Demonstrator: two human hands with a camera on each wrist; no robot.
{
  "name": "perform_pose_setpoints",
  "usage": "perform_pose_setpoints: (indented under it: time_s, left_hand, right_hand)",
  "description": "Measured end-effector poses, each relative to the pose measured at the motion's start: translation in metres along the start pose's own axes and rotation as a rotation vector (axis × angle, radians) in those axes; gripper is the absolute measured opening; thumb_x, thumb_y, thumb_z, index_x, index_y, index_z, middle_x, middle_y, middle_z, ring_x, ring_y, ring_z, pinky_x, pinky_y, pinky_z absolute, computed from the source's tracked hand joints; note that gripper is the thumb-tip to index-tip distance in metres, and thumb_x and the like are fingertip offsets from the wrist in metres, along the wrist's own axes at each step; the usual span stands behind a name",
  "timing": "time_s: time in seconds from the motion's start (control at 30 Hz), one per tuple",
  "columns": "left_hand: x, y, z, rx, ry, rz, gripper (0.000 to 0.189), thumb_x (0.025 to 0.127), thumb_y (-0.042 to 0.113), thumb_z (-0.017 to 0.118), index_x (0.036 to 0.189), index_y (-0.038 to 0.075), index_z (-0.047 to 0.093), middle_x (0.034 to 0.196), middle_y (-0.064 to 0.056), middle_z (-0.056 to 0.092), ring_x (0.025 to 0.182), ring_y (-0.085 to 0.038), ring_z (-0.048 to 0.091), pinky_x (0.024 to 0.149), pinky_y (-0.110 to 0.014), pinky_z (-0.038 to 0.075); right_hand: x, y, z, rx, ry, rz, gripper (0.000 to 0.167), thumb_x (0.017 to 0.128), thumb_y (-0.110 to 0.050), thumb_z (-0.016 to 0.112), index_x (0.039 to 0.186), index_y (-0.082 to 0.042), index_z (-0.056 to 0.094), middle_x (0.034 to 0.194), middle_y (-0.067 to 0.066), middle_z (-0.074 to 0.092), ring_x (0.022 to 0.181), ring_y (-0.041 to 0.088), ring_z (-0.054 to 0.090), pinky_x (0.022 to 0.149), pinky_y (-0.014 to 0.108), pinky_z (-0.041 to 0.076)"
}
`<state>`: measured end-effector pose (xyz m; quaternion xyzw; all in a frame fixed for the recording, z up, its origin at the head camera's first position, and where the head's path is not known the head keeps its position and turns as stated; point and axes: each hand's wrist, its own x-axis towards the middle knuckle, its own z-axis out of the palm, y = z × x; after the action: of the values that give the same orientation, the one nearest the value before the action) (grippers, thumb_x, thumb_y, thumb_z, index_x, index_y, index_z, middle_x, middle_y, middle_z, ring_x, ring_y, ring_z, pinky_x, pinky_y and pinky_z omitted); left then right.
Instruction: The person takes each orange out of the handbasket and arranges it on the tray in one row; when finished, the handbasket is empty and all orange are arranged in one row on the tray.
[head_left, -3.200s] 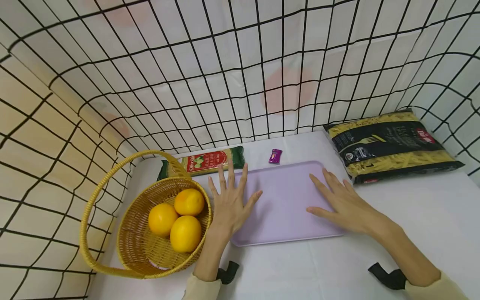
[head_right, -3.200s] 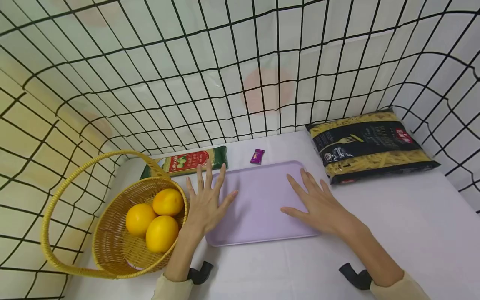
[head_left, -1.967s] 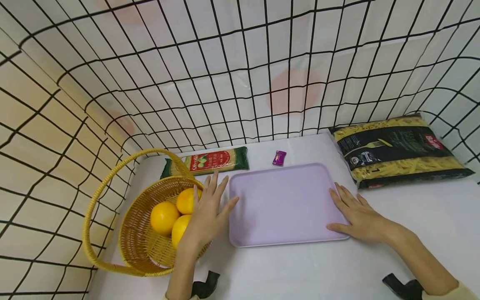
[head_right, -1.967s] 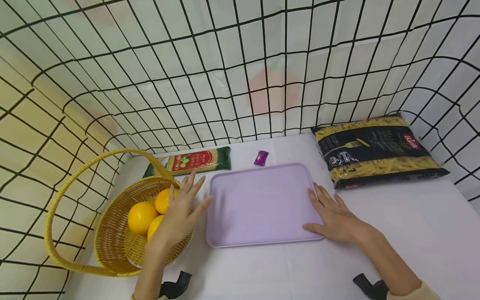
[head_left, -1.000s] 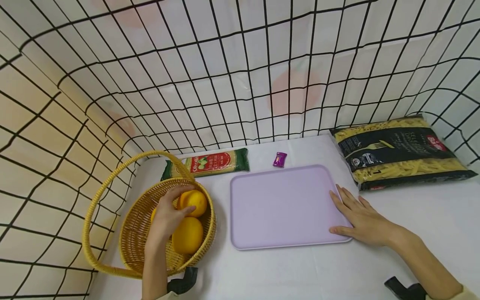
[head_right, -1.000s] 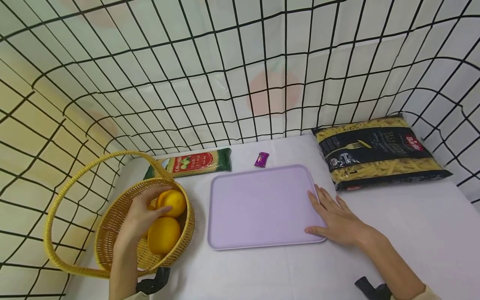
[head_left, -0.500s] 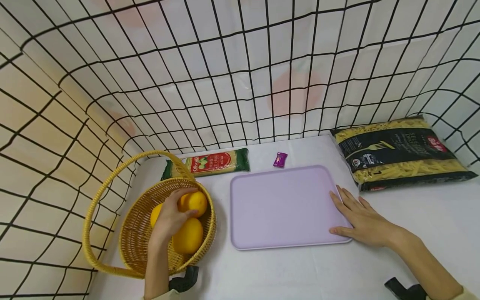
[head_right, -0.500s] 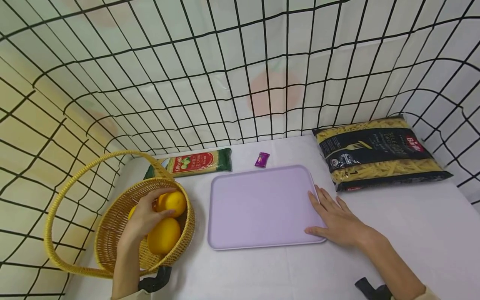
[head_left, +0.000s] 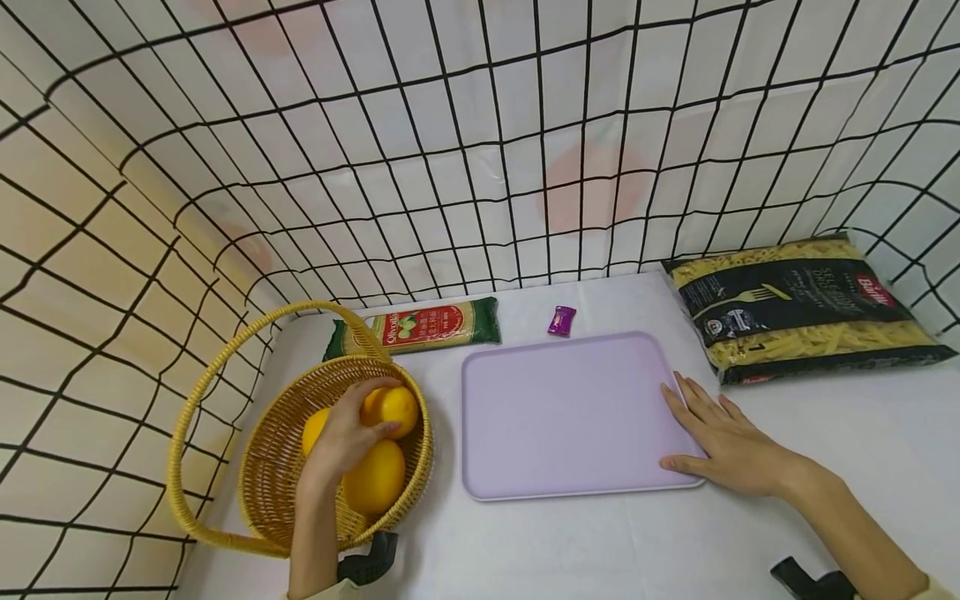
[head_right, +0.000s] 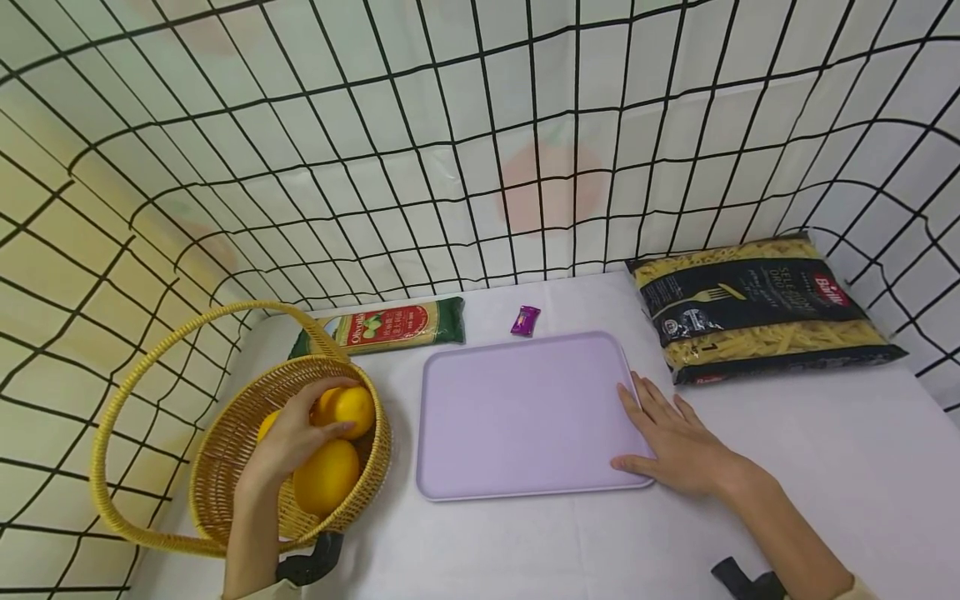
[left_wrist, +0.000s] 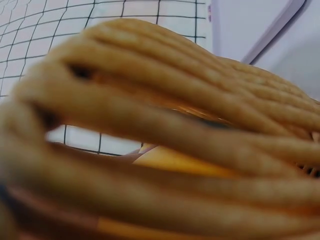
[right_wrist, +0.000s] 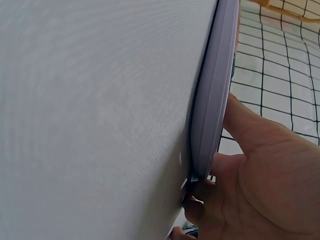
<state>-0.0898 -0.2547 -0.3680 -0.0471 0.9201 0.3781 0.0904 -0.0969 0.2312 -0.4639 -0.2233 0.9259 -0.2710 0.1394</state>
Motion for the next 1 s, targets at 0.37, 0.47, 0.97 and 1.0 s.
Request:
perform_pose_setpoints:
  time_s: [0.37, 0.47, 0.97, 1.0]
  left_hand:
    - [-0.004, 0.000, -0.001, 0.033, -0.070, 0.005, 0.045, 0.095, 0.010, 0.073, 0.139, 0.014, 0.064, 0.160, -0.036, 0.026, 0.148, -0.053, 0.027, 0.115, -0.073, 0.029]
    - [-0.003, -0.002, -0.002, 0.011, -0.101, 0.065, 0.045, 0.096, 0.008, 0.072, 0.140, 0.012, 0.063, 0.160, -0.032, 0.034, 0.150, -0.052, 0.029, 0.119, -0.073, 0.025]
    - [-0.006, -0.010, -0.011, 0.009, -0.153, 0.239, 0.044, 0.091, -0.001, 0.073, 0.133, 0.011, 0.069, 0.141, -0.016, 0.062, 0.132, -0.039, 0.049, 0.116, -0.064, 0.032]
    - [-0.006, -0.010, -0.011, 0.009, -0.155, 0.236, 0.044, 0.091, -0.001, 0.073, 0.133, 0.011, 0.068, 0.141, -0.017, 0.062, 0.132, -0.040, 0.049, 0.116, -0.065, 0.032]
  right_hand:
    - [-0.001, 0.004, 0.003, -0.006, 0.031, -0.027, 0.100, 0.094, -0.045, 0.071, 0.164, 0.000, 0.016, 0.169, 0.035, 0.007, 0.159, 0.049, 0.003, 0.124, 0.071, -0.001]
    - [0.000, 0.002, 0.001, -0.007, 0.009, -0.010, 0.101, 0.094, -0.047, 0.070, 0.164, 0.000, 0.015, 0.169, 0.035, 0.006, 0.158, 0.051, 0.006, 0.123, 0.073, 0.003]
    - [0.000, 0.002, 0.001, -0.021, 0.009, -0.009, 0.101, 0.094, -0.047, 0.070, 0.164, 0.000, 0.014, 0.168, 0.036, 0.007, 0.157, 0.052, 0.007, 0.122, 0.073, 0.005]
    - [0.001, 0.001, 0.001, -0.025, 0.007, -0.007, 0.102, 0.094, -0.047, 0.070, 0.164, 0.000, 0.014, 0.168, 0.036, 0.007, 0.157, 0.052, 0.008, 0.122, 0.073, 0.005]
